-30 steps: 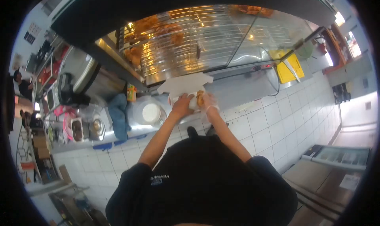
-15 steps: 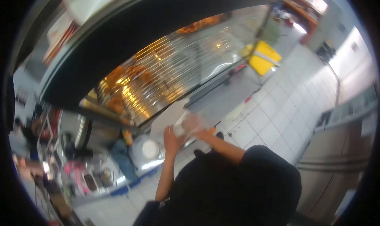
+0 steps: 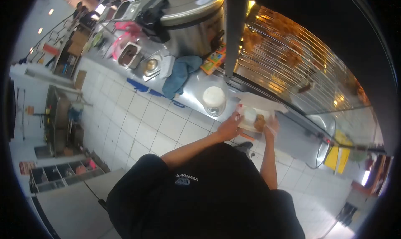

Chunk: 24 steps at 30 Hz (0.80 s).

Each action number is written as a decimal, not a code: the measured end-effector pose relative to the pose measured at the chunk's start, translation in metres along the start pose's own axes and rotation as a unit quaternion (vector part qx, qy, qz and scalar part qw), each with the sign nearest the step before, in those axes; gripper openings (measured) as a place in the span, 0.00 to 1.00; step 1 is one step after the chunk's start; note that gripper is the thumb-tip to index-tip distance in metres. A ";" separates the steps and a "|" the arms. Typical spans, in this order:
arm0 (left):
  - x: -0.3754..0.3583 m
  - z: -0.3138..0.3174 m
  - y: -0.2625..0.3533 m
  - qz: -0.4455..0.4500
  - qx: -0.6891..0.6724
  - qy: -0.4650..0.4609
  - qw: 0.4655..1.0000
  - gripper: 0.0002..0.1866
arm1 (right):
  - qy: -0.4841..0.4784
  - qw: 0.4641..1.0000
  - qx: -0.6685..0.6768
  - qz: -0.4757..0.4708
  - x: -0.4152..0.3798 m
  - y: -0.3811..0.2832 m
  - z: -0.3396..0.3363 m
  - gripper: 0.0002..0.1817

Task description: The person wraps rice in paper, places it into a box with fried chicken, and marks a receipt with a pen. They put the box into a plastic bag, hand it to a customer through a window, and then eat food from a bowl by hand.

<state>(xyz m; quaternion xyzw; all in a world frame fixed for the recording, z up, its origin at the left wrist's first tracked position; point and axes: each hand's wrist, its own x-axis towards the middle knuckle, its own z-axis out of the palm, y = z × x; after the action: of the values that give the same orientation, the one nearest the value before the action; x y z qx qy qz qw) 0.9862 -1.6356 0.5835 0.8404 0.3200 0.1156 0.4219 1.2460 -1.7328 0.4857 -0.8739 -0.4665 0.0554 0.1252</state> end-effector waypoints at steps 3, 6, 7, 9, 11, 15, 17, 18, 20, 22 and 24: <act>0.004 0.003 0.002 -0.002 0.078 0.005 0.997 0.32 | 0.065 0.997 -0.012 -0.026 -0.020 0.010 0.010 0.21; 0.012 -0.014 0.000 0.015 0.055 0.011 0.998 0.31 | 0.057 0.997 0.043 0.015 -0.020 0.008 0.008 0.19; 0.019 -0.029 -0.003 0.031 0.031 0.019 0.999 0.30 | 0.058 0.998 0.036 0.012 -0.018 0.001 -0.004 0.19; 0.023 -0.094 -0.011 -0.107 -0.100 0.246 0.958 0.24 | 0.031 0.996 0.057 0.059 -0.018 -0.003 -0.018 0.17; 0.018 -0.175 -0.060 -0.128 -0.017 0.497 0.858 0.26 | -0.022 0.982 0.116 0.148 -0.012 -0.007 -0.027 0.16; -0.007 -0.262 -0.215 -0.412 0.053 0.572 0.707 0.40 | 0.035 0.956 0.145 0.254 -0.018 -0.037 -0.059 0.15; -0.008 -0.279 -0.272 -0.426 -0.085 0.490 0.756 0.37 | 0.059 0.958 0.180 0.216 -0.025 -0.037 -0.064 0.15; -0.009 -0.283 -0.293 -0.427 -0.174 0.426 0.779 0.35 | 0.063 0.952 0.205 0.216 -0.027 -0.034 -0.065 0.16; -0.013 -0.276 -0.293 -0.404 -0.304 0.367 0.781 0.28 | 0.067 0.941 0.255 0.214 -0.032 -0.016 -0.056 0.18; -0.013 -0.266 -0.273 -0.360 -0.385 0.387 0.757 0.17 | 0.119 0.916 0.344 0.171 -0.042 0.011 -0.030 0.19; -0.019 -0.257 -0.274 -0.233 -0.068 0.315 0.917 0.14 | 0.148 0.912 0.360 0.131 -0.051 0.069 0.031 0.21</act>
<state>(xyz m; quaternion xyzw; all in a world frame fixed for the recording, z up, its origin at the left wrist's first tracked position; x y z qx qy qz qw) 0.7318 -1.3644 0.5290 0.6313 0.6147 0.2942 0.3702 1.2664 -1.8069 0.4363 -0.8212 -0.2724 0.1049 0.4903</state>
